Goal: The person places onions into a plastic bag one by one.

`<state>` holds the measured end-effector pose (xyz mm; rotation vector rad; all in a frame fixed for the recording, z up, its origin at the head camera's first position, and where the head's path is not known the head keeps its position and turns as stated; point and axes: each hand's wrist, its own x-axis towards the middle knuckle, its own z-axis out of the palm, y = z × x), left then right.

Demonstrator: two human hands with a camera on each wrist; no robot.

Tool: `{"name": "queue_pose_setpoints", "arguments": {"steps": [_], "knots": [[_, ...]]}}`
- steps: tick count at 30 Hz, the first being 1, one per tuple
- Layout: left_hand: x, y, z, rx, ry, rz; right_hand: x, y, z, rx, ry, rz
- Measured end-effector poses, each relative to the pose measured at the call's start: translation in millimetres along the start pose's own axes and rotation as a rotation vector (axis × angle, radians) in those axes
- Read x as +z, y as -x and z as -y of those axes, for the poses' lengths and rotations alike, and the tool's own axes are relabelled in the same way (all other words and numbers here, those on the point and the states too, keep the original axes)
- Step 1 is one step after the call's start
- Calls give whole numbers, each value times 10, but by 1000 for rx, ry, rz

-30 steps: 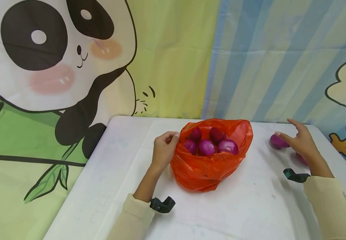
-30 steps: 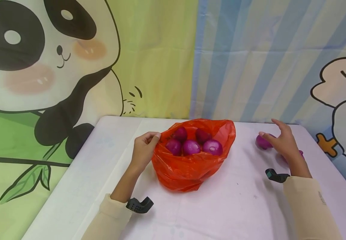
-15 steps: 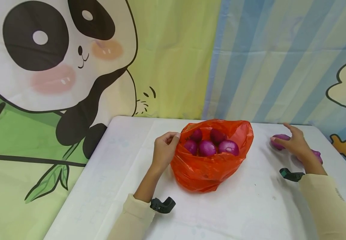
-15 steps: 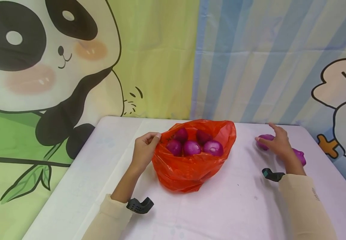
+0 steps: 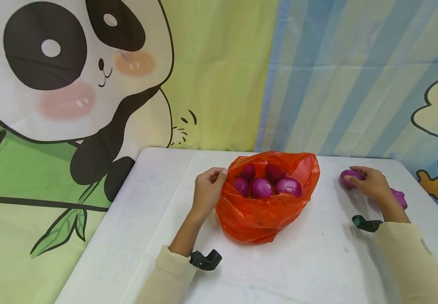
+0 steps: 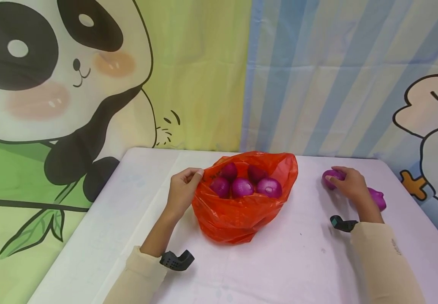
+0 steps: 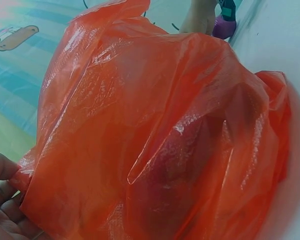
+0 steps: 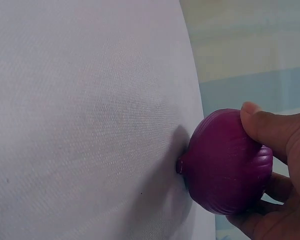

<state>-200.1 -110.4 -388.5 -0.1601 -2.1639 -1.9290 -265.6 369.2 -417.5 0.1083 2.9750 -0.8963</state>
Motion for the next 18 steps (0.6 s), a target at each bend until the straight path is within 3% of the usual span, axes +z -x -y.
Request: {"name": "queue_pose_setpoints", "arguments": {"steps": [6, 13, 18], "knots": [[5, 11, -47, -26, -13, 5, 21, 21, 46, -11, -8, -35], [-27, 144, -397, 5, -21, 12, 16, 26, 123, -31, -19, -59], [-31, 158, -419, 4, -16, 10, 3, 53, 241, -36, -91, -48]]}}
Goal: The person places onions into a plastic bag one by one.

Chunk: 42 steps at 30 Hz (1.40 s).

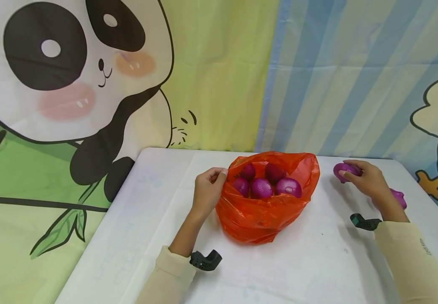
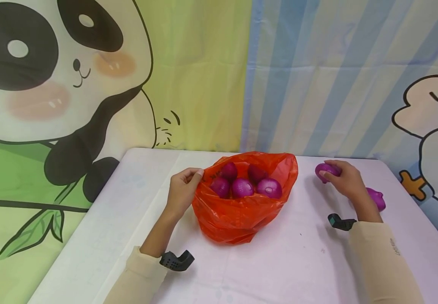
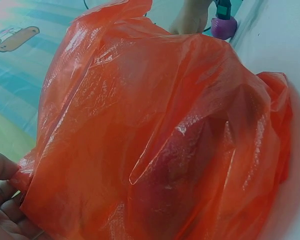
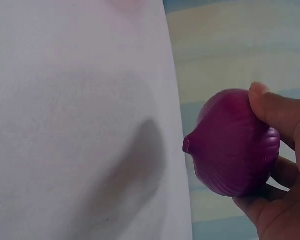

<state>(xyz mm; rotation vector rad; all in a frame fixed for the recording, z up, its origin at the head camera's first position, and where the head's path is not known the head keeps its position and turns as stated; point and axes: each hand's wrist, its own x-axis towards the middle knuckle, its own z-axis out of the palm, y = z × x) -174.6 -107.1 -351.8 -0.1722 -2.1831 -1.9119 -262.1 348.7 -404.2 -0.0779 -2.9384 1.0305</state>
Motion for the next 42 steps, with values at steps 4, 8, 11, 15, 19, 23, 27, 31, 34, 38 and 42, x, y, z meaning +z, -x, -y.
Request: {"name": "queue_pose_setpoints", "arguments": {"steps": [4, 8, 11, 15, 19, 23, 27, 31, 34, 38, 42], "knots": [[2, -12, 19, -6, 3, 1, -20, 15, 115, -9, -33, -21], [10, -18, 34, -7, 2, -1, -57, 28, 231, -43, -36, -36], [17, -19, 40, -10, 1, -2, -85, 32, 312, -103, -11, -48], [22, -17, 41, -16, -1, -1, -132, 39, 437, -97, -56, -31], [33, -57, 121, -22, -2, 2, -201, 55, 574, -76, -132, 12], [52, -128, 297, -28, 13, 0, -261, 88, 704, -114, -137, 37], [52, -149, 381, -16, 28, -4, -308, 123, 841, -162, -140, 49], [51, -151, 397, 10, 32, -2, -341, 137, 985, -197, -144, 48], [49, -155, 400, 21, 29, -7, -353, 121, 1094, -212, -154, 55], [48, -157, 406, 25, 19, -9, -345, 70, 1207, -253, -192, 71], [54, -150, 403, 30, 13, -2, -309, 24, 1314, -334, -259, 95]]}}
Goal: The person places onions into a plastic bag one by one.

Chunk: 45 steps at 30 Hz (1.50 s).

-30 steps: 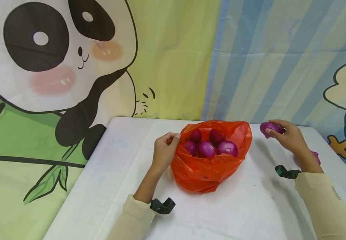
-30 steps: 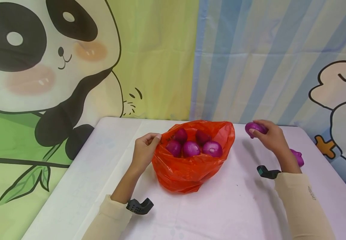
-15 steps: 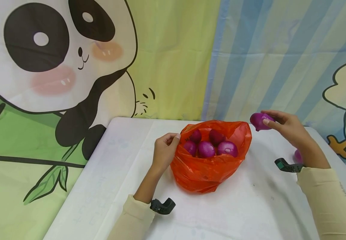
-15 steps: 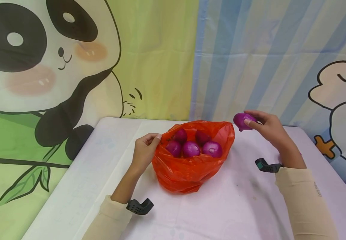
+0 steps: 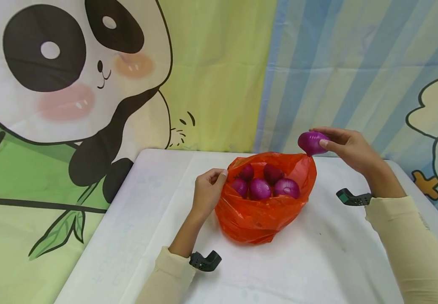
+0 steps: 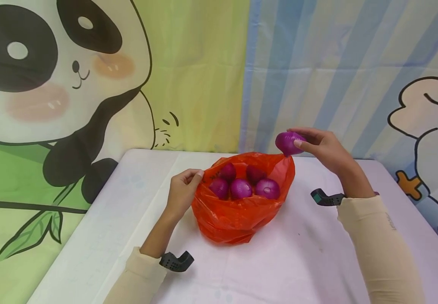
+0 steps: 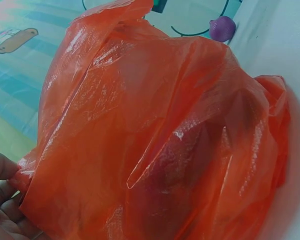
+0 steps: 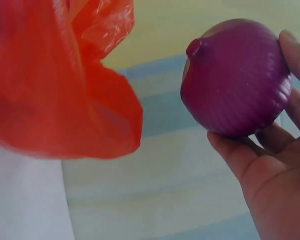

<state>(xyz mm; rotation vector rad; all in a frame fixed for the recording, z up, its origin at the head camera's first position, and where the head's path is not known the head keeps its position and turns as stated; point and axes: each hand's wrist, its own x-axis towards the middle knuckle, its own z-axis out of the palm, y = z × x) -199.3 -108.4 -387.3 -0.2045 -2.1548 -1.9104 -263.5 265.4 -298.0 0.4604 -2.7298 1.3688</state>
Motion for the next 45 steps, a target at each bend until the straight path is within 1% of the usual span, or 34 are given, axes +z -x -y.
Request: {"name": "queue_pose_setpoints", "arguments": {"steps": [3, 5, 9, 12, 15, 21, 24, 26, 30, 35, 38, 42, 45], "knots": [[-4, 1, 4, 6, 3, -2, 57, -57, 59, -75, -67, 40], [-4, 2, 11, 5, 6, 0, 92, -84, 95, -120, -123, 85], [-5, 8, 15, 1, 9, 0, 160, -123, 158, -161, -184, 179], [-7, 9, 5, 2, 11, -5, 208, -153, 209, -184, -201, 227], [-7, 9, -10, 3, 13, -6, 260, -189, 268, -233, -249, 276], [-10, 21, -22, -5, 16, 0, 403, -288, 340, -367, -389, 411], [-9, 16, -18, 0, 21, 0, 493, -325, 353, -405, -419, 459], [-9, 13, -21, 5, 24, -2, 557, -347, 358, -412, -431, 491], [-7, 8, -36, 8, 28, -3, 682, -388, 350, -394, -430, 552], [-7, 5, -44, 6, 26, -5, 807, -416, 315, -383, -440, 608], [-11, 0, -39, 15, 25, -5, 863, -428, 289, -382, -477, 652], [-14, -5, -27, 20, 33, -2, 915, -444, 221, -404, -537, 720], [-17, -8, -20, 7, 37, -6, 936, -440, 173, -437, -570, 747]]}}
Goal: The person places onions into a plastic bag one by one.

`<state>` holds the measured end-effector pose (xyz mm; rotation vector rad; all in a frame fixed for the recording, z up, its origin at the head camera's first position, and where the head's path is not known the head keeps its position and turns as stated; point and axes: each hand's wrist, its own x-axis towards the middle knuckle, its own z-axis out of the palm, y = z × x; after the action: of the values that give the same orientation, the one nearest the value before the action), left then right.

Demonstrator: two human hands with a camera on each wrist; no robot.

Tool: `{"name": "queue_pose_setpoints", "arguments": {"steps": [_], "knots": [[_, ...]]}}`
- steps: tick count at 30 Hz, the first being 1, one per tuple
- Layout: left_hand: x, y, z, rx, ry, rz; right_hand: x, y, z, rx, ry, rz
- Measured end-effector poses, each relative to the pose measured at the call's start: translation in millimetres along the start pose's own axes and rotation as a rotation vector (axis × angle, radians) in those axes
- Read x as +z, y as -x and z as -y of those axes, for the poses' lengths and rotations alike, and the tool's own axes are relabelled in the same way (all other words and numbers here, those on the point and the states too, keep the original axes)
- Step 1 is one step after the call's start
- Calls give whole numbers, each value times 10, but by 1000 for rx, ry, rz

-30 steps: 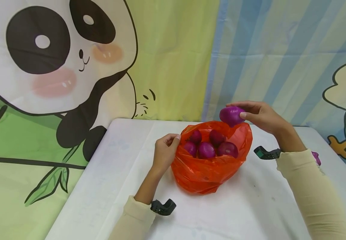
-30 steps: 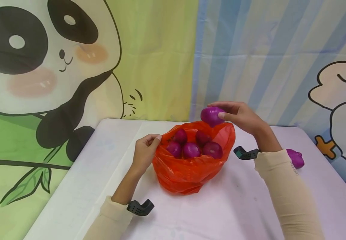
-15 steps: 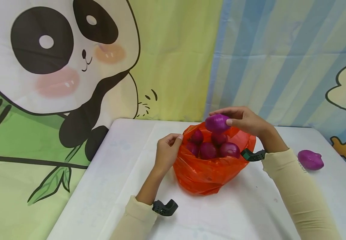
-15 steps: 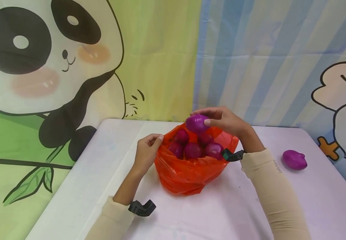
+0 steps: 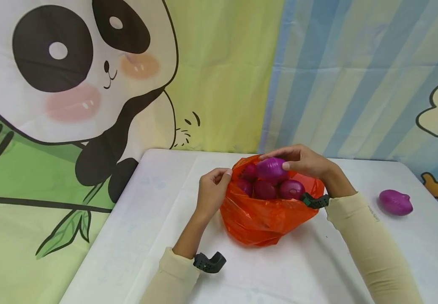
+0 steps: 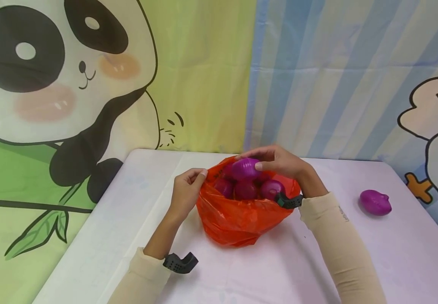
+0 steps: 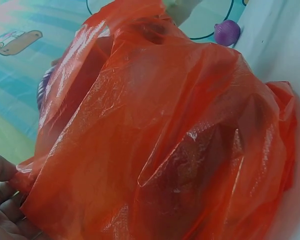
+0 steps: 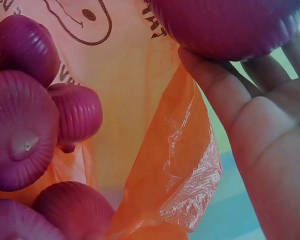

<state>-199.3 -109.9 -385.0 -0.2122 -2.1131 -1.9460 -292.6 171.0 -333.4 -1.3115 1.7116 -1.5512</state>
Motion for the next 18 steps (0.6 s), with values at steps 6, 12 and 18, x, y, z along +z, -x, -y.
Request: {"name": "queue_pose_setpoints", "arguments": {"steps": [6, 12, 18], "knots": [[-8, 2, -32, -44, 7, -4, 34, 42, -19, -8, -28, 10], [-30, 94, -291, -52, 18, -2, 143, 39, -12, 227, 256, -25], [-26, 130, -371, -35, 33, 3, 186, -10, -116, 332, 503, -155]]}}
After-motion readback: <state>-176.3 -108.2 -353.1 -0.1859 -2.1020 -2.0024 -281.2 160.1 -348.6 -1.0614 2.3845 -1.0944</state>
